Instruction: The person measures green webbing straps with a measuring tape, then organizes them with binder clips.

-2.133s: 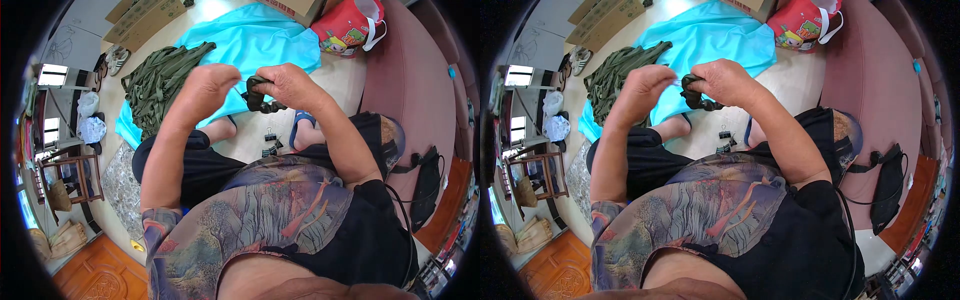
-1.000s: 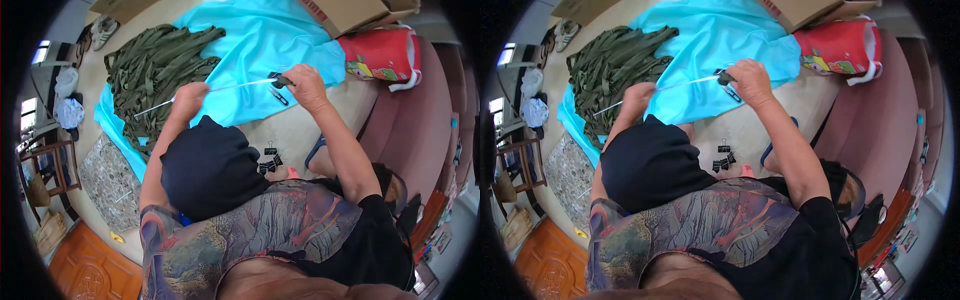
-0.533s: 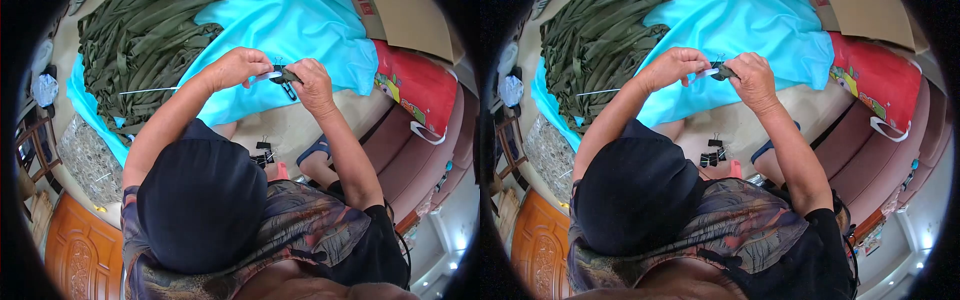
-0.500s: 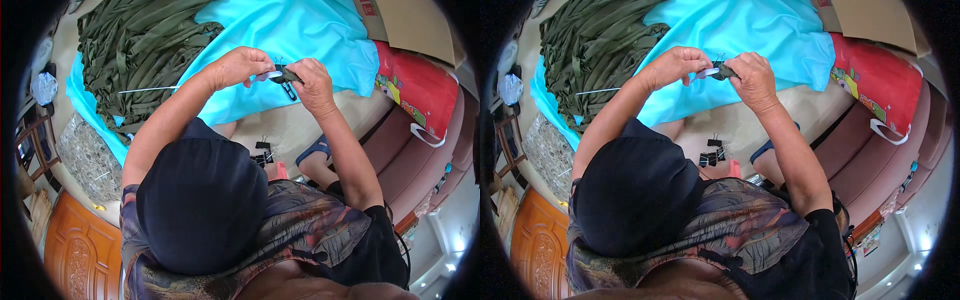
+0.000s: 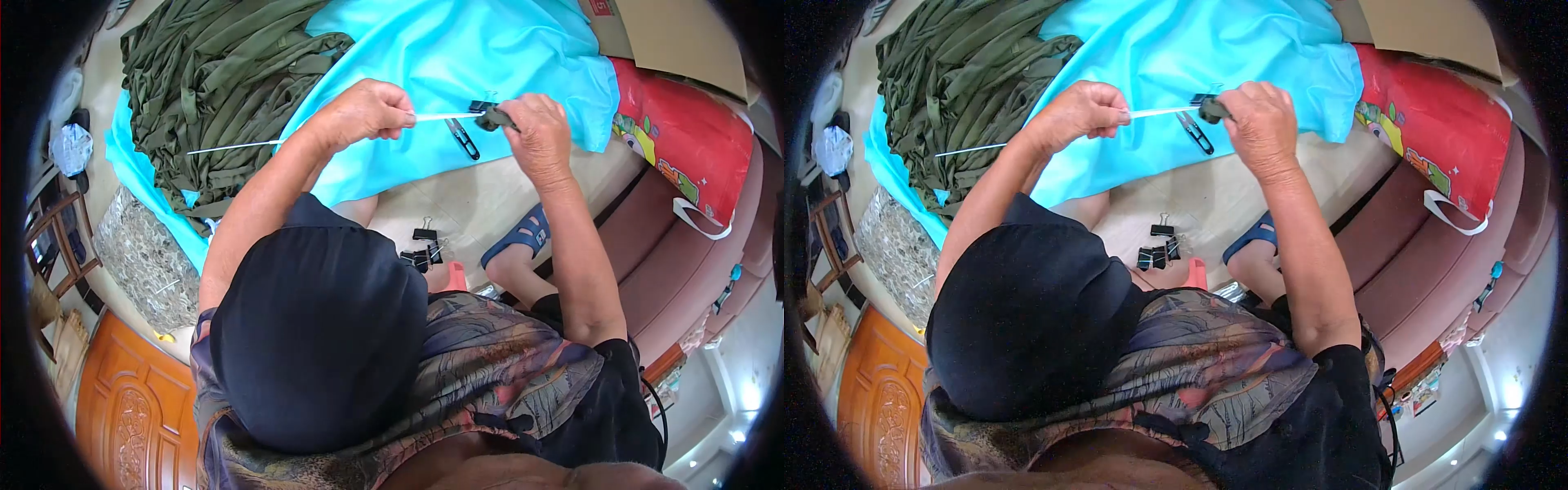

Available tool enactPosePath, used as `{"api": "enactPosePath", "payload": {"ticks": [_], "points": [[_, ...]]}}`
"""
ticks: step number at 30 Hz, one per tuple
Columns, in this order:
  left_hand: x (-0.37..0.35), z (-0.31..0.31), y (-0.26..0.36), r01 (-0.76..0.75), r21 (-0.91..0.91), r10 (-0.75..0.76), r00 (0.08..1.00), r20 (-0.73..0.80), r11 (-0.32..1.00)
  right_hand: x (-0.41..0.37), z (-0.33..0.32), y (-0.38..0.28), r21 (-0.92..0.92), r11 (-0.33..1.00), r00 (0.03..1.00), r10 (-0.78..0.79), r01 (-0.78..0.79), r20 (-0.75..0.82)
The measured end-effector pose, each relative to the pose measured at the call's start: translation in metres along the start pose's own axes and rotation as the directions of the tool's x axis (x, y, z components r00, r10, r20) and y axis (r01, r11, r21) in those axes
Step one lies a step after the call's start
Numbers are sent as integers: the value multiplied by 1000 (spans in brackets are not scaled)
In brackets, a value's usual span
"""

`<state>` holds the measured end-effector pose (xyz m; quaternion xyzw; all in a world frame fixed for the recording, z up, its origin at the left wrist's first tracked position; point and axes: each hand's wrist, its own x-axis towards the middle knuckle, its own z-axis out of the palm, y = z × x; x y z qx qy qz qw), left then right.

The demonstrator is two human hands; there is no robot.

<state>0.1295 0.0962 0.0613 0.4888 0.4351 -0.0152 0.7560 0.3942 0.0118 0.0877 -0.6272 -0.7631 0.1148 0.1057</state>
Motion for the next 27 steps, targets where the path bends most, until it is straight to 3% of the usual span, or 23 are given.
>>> {"api": "enactPosePath", "payload": {"ticks": [5, 9, 18, 27], "points": [[-11, -26, -22, 42, 56, -38, 997, -67, 998, -19, -4, 32, -127, 990, 998, 63, -65, -23], [-22, -22, -31, 55, 30, -52, 994, -94, 998, -23, 2, 26, -94, 995, 999, 33, -36, -27], [-14, 7, -12, 21, 80, -25, 999, 41, 997, -18, 17, -21, 98, 993, 994, -61, 69, -86], [-2, 3, -25, 6, 23, -7, 999, 45, 1000, -6, 15, -17, 87, 995, 997, -51, 56, -60]]}}
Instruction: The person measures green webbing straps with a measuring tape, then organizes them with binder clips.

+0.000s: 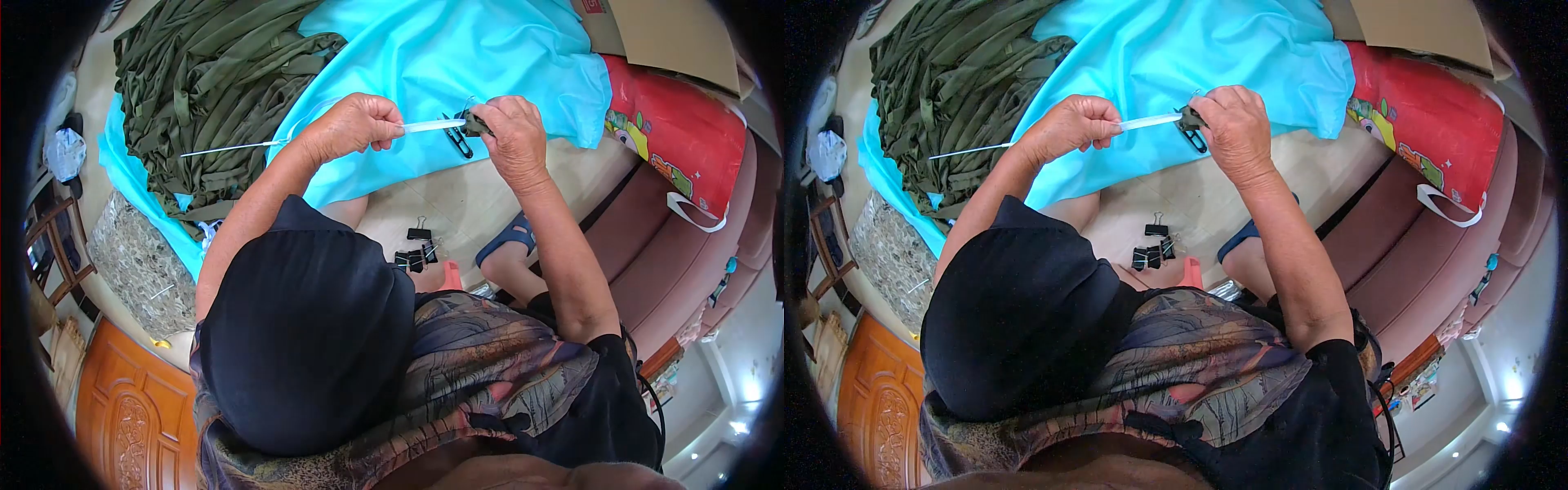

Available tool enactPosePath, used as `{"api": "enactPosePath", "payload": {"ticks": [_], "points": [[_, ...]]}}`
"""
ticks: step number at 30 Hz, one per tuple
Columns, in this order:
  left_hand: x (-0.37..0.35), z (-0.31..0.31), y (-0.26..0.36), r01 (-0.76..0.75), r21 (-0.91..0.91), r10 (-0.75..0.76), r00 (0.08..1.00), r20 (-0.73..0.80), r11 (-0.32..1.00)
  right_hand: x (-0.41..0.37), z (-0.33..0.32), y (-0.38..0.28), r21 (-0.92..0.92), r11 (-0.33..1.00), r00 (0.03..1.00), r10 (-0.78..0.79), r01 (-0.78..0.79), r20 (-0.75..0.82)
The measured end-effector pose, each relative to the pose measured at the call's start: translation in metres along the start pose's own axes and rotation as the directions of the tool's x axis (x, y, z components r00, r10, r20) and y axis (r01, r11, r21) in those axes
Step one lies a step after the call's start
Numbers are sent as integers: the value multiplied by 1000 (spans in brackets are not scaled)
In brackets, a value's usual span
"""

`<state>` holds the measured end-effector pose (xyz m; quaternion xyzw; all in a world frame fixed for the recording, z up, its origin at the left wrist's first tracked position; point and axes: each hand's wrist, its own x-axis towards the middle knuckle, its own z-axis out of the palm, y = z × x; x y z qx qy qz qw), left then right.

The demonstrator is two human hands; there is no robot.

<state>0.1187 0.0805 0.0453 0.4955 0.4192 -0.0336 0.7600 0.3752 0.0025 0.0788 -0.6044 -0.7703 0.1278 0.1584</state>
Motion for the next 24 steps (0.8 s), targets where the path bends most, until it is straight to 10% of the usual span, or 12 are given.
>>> {"api": "enactPosePath", "payload": {"ticks": [15, 24], "points": [[27, 14, 14, -163, 200, 128, 976, 179, 966, -1, 21, -11, -8, 984, 983, -180, 180, -13], [5, 26, 44, -32, -186, 67, 981, 183, 982, 6, -25, -40, 249, 968, 985, -1, -42, 172]]}}
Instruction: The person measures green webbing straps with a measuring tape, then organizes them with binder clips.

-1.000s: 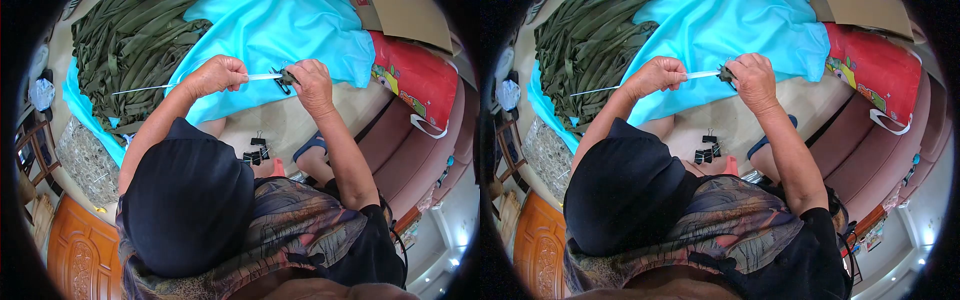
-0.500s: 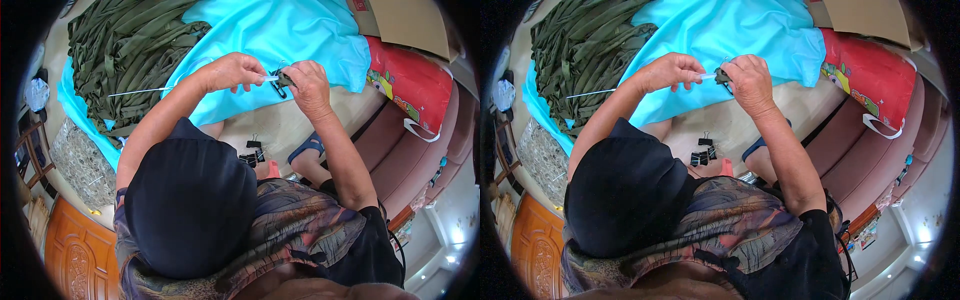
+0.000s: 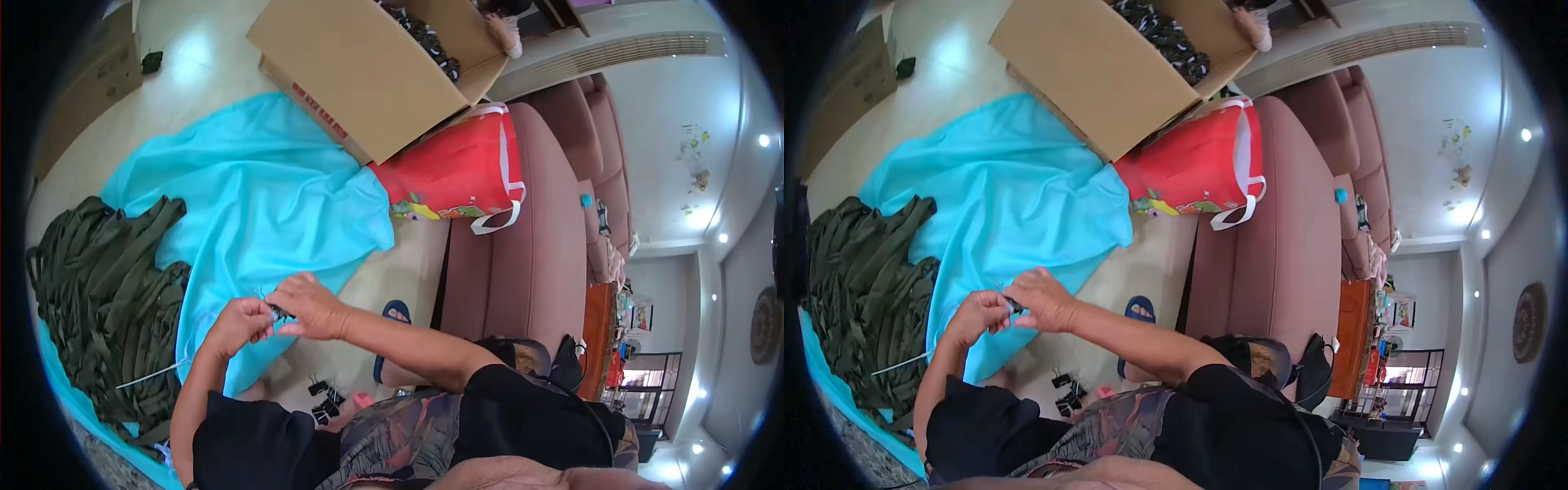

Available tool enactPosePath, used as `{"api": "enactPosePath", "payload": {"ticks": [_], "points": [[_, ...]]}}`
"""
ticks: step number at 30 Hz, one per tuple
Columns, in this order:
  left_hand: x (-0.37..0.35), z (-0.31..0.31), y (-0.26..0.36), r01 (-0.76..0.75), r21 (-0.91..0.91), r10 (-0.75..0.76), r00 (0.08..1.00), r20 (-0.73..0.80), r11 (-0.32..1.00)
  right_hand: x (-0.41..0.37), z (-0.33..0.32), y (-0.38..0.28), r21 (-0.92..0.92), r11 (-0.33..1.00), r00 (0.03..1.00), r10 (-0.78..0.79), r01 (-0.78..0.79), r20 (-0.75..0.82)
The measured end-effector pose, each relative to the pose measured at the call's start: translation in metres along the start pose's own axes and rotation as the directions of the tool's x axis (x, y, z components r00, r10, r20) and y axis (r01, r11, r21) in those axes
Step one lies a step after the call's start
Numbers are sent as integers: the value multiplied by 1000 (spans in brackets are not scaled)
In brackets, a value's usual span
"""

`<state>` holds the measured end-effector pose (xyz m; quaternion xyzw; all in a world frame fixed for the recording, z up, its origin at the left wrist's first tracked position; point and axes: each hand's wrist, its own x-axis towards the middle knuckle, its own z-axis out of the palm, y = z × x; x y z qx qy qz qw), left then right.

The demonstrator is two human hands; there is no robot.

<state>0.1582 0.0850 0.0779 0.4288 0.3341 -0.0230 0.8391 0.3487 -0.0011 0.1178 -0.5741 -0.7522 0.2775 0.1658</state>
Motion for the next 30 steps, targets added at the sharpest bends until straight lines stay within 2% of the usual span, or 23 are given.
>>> {"api": "enactPosePath", "payload": {"ticks": [2, 5, 6, 9, 11, 13, 16, 17, 18, 19, 22, 23, 27, 29, 30], "points": [[-2, 0, -1, 4, -12, -4, 1000, 6, 1000, 2, 13, -2, 109, 993, 999, 44, -42, -24], [-5, -5, -6, 32, -11, -33, 998, -63, 999, 7, 24, -3, 195, 977, 996, 86, -84, -1], [-6, -6, -6, 29, 5, -29, 996, -82, 1000, 9, 27, -1, 167, 980, 993, 106, -112, 43], [0, -14, -25, -82, 149, 105, 982, -158, 986, 8, 38, 5, 114, 993, 998, 21, -15, -54], [-6, -15, -15, -61, 205, 100, 978, -185, 977, 7, 43, 13, -32, 999, 994, -39, 36, -107], [-11, -19, -16, -75, 126, 100, 974, -205, 989, 7, 39, 26, -82, 992, 984, -109, 99, -138], [-24, -30, -14, -93, 41, 101, 954, -281, 995, 3, 13, 40, -387, 921, 994, -73, 38, -76], [-28, -34, -14, -92, 0, 89, 954, -286, 996, 2, 3, 44, -345, 937, 984, -112, 59, -137], [-30, -37, -17, -80, -69, 59, 963, -264, 994, 2, -5, 38, -312, 950, 995, -34, 2, -97], [-30, -36, -12, -60, -50, 47, 971, -236, 997, 5, -13, 31, -303, 951, 997, 41, -58, -60], [-23, -28, -8, -57, 42, 64, 985, -161, 997, 16, -13, 16, -218, 975, 999, 49, -52, -19], [-21, -30, -8, -62, 83, 73, 988, -138, 995, 21, -16, 15, -244, 969, 998, 25, -37, -51], [-24, -44, -25, -47, 194, 98, 960, -263, 980, 18, -31, 52, -388, 921, 988, -27, -35, -152], [-34, -49, -35, -1, 208, 70, 943, -325, 978, 10, -43, 87, -478, 873, 989, 38, -102, -141], [-39, -53, -43, -18, 258, 115, 924, -364, 966, 8, -51, 101, -511, 843, 985, 119, -165, -122]]}}
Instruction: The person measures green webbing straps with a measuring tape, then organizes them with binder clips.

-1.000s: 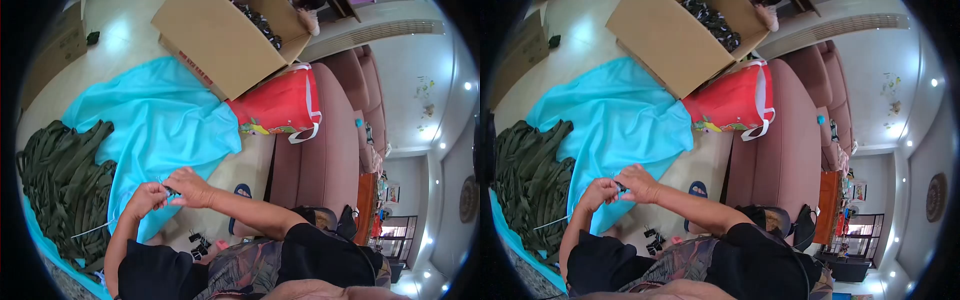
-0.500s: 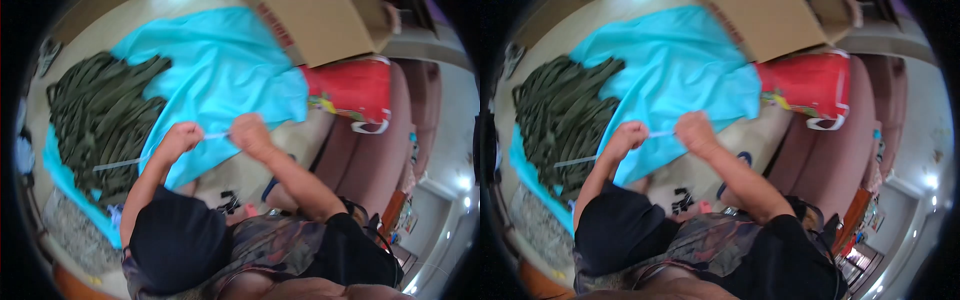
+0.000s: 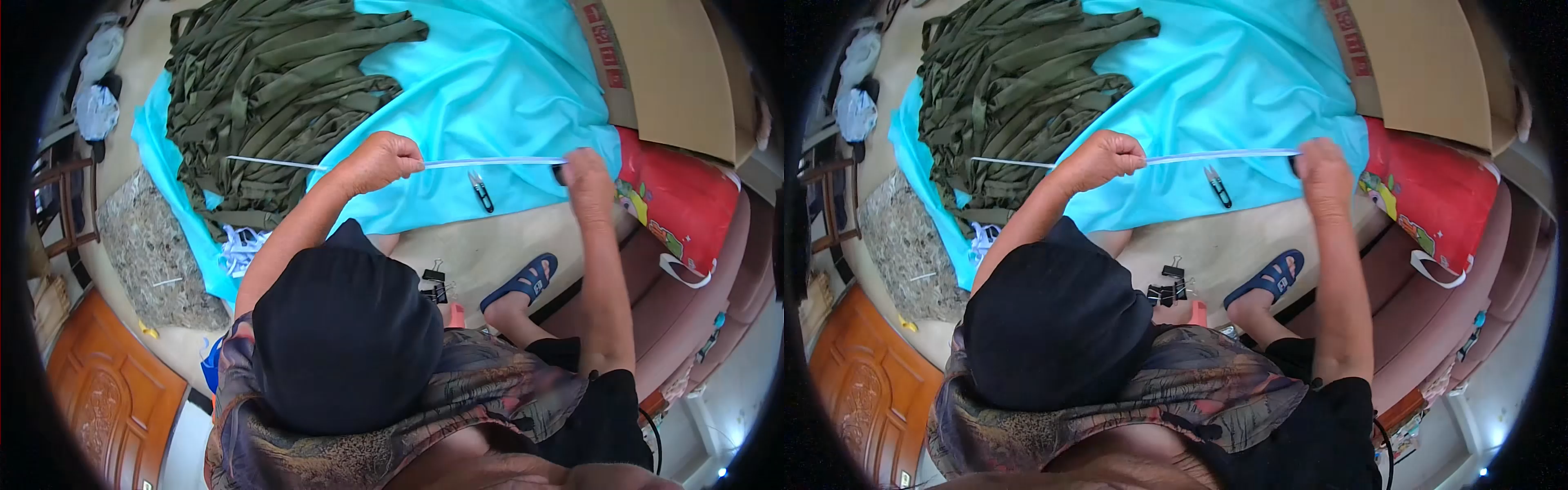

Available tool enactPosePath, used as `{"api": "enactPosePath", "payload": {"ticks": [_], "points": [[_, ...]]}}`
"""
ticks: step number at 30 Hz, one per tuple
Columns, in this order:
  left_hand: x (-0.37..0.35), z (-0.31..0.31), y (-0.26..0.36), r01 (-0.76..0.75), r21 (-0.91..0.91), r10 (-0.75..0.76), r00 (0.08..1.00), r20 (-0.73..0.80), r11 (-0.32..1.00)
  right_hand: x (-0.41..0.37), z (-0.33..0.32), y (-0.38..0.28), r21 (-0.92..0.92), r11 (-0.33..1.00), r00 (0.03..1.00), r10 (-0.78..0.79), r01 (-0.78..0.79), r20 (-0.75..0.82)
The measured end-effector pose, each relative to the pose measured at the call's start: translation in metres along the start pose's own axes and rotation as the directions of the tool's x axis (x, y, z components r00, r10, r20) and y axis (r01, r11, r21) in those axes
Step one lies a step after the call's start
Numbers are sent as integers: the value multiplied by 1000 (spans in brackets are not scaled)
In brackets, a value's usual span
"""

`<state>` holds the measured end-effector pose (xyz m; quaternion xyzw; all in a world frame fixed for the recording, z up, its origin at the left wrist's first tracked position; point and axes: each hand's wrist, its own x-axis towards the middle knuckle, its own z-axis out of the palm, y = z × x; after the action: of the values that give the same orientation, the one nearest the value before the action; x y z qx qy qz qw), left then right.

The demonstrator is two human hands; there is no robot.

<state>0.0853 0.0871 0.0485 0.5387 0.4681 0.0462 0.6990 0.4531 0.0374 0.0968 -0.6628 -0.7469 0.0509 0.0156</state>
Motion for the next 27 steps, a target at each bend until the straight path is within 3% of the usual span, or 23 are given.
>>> {"api": "enactPosePath", "payload": {"ticks": [3, 4, 6, 8, 10, 12, 13, 15, 17, 18, 19, 21, 22, 25, 26, 27], "points": [[-12, -13, -25, -64, 199, 86, 991, -101, 978, -1, 5, 48, -248, 961, 981, 152, -119, 121], [-15, -15, -31, -27, 192, 50, 992, -117, 981, 2, 5, 55, -273, 949, 965, 207, -157, 162], [-20, -15, -39, -106, 428, 212, 955, -208, 897, 6, 8, 62, -329, 917, 917, 315, -228, 244], [-23, -16, -46, -164, 574, 334, 920, -204, 802, 5, 14, 54, -312, 930, 952, 255, -194, 168], [-17, -12, -51, -221, 641, 399, 905, -146, 735, 11, 20, 31, -237, 963, 985, 150, -125, 90], [-15, -4, -42, -232, 728, 438, 893, -104, 645, 21, 36, -7, 185, 983, 999, -13, 7, 31], [-14, -3, -31, -260, 763, 452, 891, -47, 591, 23, 41, -28, 379, 922, 997, -79, 80, -18], [-8, 1, -15, -434, 750, 580, 810, 81, 500, 29, 36, -93, 698, 715, 993, -39, -48, 109], [-2, 6, 4, -611, 660, 716, 681, 154, 438, 39, 37, -135, 874, 349, 927, -35, -339, 374], [-1, 11, 15, -699, 580, 787, 598, 153, 418, 41, 45, -143, 834, 80, 827, -112, -546, 552], [-2, 15, 23, -779, 495, 849, 509, 141, 384, 41, 55, -148, 678, -171, 697, -238, -715, 676], [-5, 19, 34, -800, 467, 793, 539, 282, 378, 36, 67, -153, 487, -371, 599, -305, -791, 741], [-3, 25, 30, -805, 489, 781, 528, 334, 336, 35, 69, -155, 373, -458, 548, -344, -807, 762], [-9, 23, 30, -830, 382, 757, 541, 367, 407, 38, 57, -167, 498, -369, 613, -347, -785, 709], [-14, 22, 32, -858, 236, 831, 505, 235, 455, 38, 57, -167, 498, -385, 617, -312, -777, 722], [-21, 18, 37, -840, 183, 822, 539, 183, 510, 41, 50, -167, 496, -409, 633, -353, -766, 688]]}}
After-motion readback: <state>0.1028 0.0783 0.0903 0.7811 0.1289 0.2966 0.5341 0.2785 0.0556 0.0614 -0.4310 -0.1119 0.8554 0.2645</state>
